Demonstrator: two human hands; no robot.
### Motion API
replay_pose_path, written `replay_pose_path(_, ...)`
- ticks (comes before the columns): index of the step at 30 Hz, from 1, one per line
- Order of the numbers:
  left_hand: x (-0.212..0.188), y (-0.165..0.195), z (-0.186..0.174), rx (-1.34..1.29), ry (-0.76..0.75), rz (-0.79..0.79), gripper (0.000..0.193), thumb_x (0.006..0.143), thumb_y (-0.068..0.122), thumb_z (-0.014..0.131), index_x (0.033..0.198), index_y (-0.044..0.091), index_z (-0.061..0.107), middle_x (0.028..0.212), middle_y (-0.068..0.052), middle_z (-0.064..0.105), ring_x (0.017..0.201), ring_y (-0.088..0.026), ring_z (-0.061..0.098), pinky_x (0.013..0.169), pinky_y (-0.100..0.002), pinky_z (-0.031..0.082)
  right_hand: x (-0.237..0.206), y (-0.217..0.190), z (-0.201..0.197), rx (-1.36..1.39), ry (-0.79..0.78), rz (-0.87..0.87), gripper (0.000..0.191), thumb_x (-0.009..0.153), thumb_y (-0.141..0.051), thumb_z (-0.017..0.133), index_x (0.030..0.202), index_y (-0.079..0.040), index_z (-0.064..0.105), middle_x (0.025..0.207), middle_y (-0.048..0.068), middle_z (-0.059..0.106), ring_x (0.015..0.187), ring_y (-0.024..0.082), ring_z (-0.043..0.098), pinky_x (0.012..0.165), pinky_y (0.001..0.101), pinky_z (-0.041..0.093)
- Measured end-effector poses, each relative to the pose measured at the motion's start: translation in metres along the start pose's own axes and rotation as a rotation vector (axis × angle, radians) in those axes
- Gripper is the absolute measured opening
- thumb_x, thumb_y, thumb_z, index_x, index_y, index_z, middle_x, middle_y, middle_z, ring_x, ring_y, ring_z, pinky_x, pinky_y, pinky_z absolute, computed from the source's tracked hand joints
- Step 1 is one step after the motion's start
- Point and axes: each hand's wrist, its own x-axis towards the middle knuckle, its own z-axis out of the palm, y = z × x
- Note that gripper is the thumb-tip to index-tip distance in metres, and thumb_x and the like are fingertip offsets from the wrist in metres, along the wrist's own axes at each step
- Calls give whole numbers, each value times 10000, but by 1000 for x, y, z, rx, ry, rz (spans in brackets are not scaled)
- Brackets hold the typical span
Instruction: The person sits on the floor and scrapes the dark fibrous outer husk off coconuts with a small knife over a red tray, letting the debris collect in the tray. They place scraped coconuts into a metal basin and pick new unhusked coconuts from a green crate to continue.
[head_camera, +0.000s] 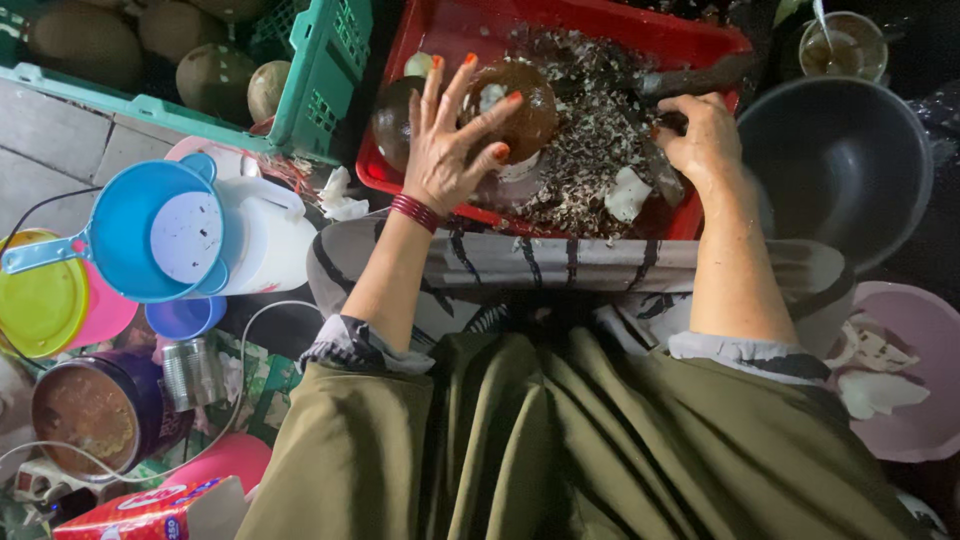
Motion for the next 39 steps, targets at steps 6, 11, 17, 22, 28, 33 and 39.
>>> replay_pose_path(6, 18, -29, 17, -56, 85, -135, 572, 1075, 694, 439, 1541, 397, 587, 1725, -56, 245, 1585, -426, 117, 1285, -695, 185, 0, -2, -5, 9, 19, -23, 382, 850, -172, 854, 1220, -143, 765, 1209, 207, 656, 1138, 405, 621, 969, 466, 504)
replay_pose_path(11, 36, -58, 21, 166, 66, -568, 455, 1056, 578, 483, 1308, 288, 727, 1650, -100, 328, 1549, -376, 228, 1161, -729, 182, -3, -1, -7, -48, 17, -39, 355, 863, -180, 862, 1203, -133, 769, 1147, 211, 670, 1093, 407, 633, 934, 469, 512)
replay_pose_path(17, 44, -60, 17, -66, 383, -358, 438, 785, 267, 846, 1183, 147, 708, 1447, -131, 565, 1267, -353, 586, 1075, -425, 491, -1, -3, 3, -16, -189, 256, 249, 903, -133, 749, 1147, -173, 772, 1159, 110, 757, 1099, 316, 714, 960, 428, 544)
replay_pose_path(22, 42, -33, 23, -314, 469, -262, 576, 835, 127, 897, 1342, 123, 625, 1362, -124, 632, 1265, -328, 625, 1098, -404, 516, -8, -24, 7, -286, -295, 176, 284, 842, -112, 765, 1109, -183, 829, 1208, 177, 722, 1141, 363, 679, 948, 441, 544)
replay_pose_path(28, 35, -5, 23, -454, 290, -243, 579, 848, 175, 905, 1363, 150, 643, 1396, -124, 640, 1265, -289, 669, 1087, -372, 555, -23, -71, 10, -620, -710, 256, 402, 841, -370, 764, 1153, -117, 765, 1216, 134, 748, 1108, 329, 712, 838, 471, 596)
replay_pose_path(33, 25, 17, 17, -333, 194, 7, 1237, 469, 303, 1027, 1502, 138, 367, 1394, -189, 525, 1230, -438, 577, 1025, -459, 525, -19, -73, -3, -210, -646, 421, 418, 745, -220, 840, 1135, -111, 735, 1068, 137, 753, 901, 322, 744, 736, 447, 606)
replay_pose_path(39, 19, 44, 20, -296, 7, -340, 1201, 528, 363, 1033, 1524, 253, 370, 1263, -191, 550, 1044, -342, 694, 900, -443, 599, -6, -84, -25, 253, 104, -3, 225, 931, -73, 765, 1137, -34, 684, 1079, 131, 762, 911, 222, 758, 797, 342, 622)
